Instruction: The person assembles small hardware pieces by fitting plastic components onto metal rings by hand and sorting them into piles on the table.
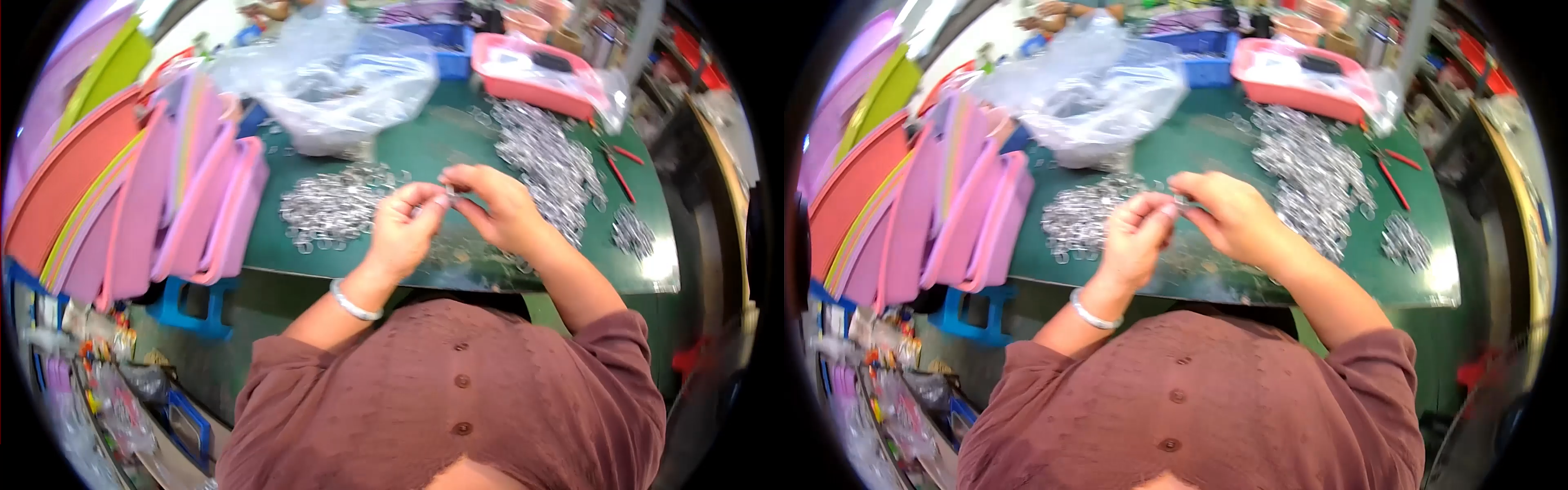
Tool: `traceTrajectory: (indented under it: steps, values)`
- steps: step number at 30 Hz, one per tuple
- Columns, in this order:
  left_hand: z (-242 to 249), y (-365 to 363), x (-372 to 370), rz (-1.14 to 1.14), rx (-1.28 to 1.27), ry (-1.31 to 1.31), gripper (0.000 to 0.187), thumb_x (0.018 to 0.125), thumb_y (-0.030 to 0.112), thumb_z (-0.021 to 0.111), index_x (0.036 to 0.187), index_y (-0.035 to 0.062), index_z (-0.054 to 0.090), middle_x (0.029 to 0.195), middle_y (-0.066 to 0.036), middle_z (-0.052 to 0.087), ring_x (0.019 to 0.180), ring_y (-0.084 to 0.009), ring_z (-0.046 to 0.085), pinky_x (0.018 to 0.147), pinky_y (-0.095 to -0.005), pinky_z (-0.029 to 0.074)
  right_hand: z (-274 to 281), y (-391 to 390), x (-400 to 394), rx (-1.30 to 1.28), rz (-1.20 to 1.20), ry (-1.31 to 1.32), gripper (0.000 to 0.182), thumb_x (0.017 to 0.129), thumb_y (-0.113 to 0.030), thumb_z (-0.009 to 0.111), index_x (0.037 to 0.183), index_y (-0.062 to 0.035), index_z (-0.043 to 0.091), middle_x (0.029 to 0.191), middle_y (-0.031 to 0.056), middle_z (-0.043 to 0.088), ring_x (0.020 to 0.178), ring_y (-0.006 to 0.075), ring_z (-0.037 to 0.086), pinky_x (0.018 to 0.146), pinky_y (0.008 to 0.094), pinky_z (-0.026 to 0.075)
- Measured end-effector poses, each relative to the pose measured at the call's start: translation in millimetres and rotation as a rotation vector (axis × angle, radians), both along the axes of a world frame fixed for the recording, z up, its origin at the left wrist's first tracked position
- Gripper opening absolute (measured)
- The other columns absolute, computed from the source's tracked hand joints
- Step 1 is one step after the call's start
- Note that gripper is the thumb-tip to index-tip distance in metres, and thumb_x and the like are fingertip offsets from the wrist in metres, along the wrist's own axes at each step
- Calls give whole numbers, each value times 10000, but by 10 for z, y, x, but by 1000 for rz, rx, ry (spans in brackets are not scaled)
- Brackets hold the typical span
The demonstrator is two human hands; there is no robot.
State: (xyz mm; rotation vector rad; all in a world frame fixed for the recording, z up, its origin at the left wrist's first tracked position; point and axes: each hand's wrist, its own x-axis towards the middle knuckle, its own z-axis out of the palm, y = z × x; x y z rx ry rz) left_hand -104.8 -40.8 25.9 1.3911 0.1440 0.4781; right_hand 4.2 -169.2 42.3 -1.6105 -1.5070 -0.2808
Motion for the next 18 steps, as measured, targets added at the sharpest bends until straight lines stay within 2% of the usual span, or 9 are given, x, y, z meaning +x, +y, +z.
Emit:
traceTrajectory:
  steps: [4, 6, 8, 10, 12, 14, 16, 17, 18]
  values:
    - [-102, 67, -6, 5, 24, -2, 98, 850, 125, 565, 881, 42, 608, 679, 43, 541, 544, -21, 439, 477, -176, 362, 5, 71, 3, -123, 77, 79, 467, 686, -17, 660, 1125, -30, 502, 995, 142, 591, 909, 300, 585, 777, 353, 471]
    - [-42, 108, -41, 12, -118, 33, 90, 851, 137, 568, 848, 53, 601, 669, 50, 536, 534, -18, 445, 468, -172, 357, 260, 67, 78, -338, 201, 1, 630, 631, -85, 730, 1195, -36, 455, 1132, 156, 526, 1057, 311, 513, 892, 379, 419]
    - [-61, 181, -69, 14, -242, 15, 84, 847, 138, 572, 832, 58, 593, 636, 50, 515, 506, -19, 430, 450, -171, 343, 464, 124, 308, -447, 219, -48, 706, 594, -140, 763, 1214, -42, 440, 1221, 163, 463, 1159, 338, 431, 965, 380, 365]
    - [-86, 210, -116, 27, -280, 46, 78, 844, 134, 572, 828, 60, 591, 614, 46, 500, 490, -28, 419, 437, -179, 327, 800, 230, 310, -466, 10, -305, 679, 590, -110, 748, 1202, -59, 457, 1255, 163, 436, 1208, 341, 375, 1016, 416, 297]
    - [-125, 227, -121, 7, -334, 67, 74, 843, 129, 569, 817, 62, 586, 595, 39, 487, 475, -39, 407, 426, -189, 310, 1223, 461, -77, -336, -201, -766, 633, 592, -91, 721, 1179, -82, 482, 1287, 146, 415, 1251, 324, 321, 1050, 456, 219]
    - [-188, 204, -124, -33, -418, 83, 77, 843, 125, 562, 798, 64, 578, 578, 30, 477, 461, -50, 395, 415, -203, 293, 1292, 647, -325, -284, 31, -1050, 404, 681, -169, 642, 1076, -114, 574, 1280, 92, 439, 1265, 271, 312, 1055, 469, 189]
    - [-157, 151, -163, -24, -389, 83, 114, 846, 117, 542, 740, 75, 548, 545, 13, 455, 434, -66, 366, 406, -218, 265, 1350, 672, -440, -599, 325, -1007, 344, 707, -176, 611, 1045, -112, 594, 1243, 88, 472, 1242, 274, 344, 1049, 466, 202]
    - [-116, 150, -222, -23, -391, 73, 117, 841, 129, 553, 735, 78, 552, 542, 15, 455, 434, -66, 372, 405, -216, 268, 1414, 625, -439, -766, 375, -789, 366, 684, -131, 629, 1044, -84, 583, 1195, 98, 504, 1195, 294, 391, 1017, 449, 258]
    - [-69, 139, -279, -26, -400, 65, 121, 836, 140, 563, 730, 82, 556, 538, 17, 456, 434, -65, 377, 404, -215, 270, 1415, 591, -379, -658, 292, -755, 374, 676, -115, 634, 1043, -74, 578, 1182, 105, 510, 1176, 295, 406, 1003, 437, 276]
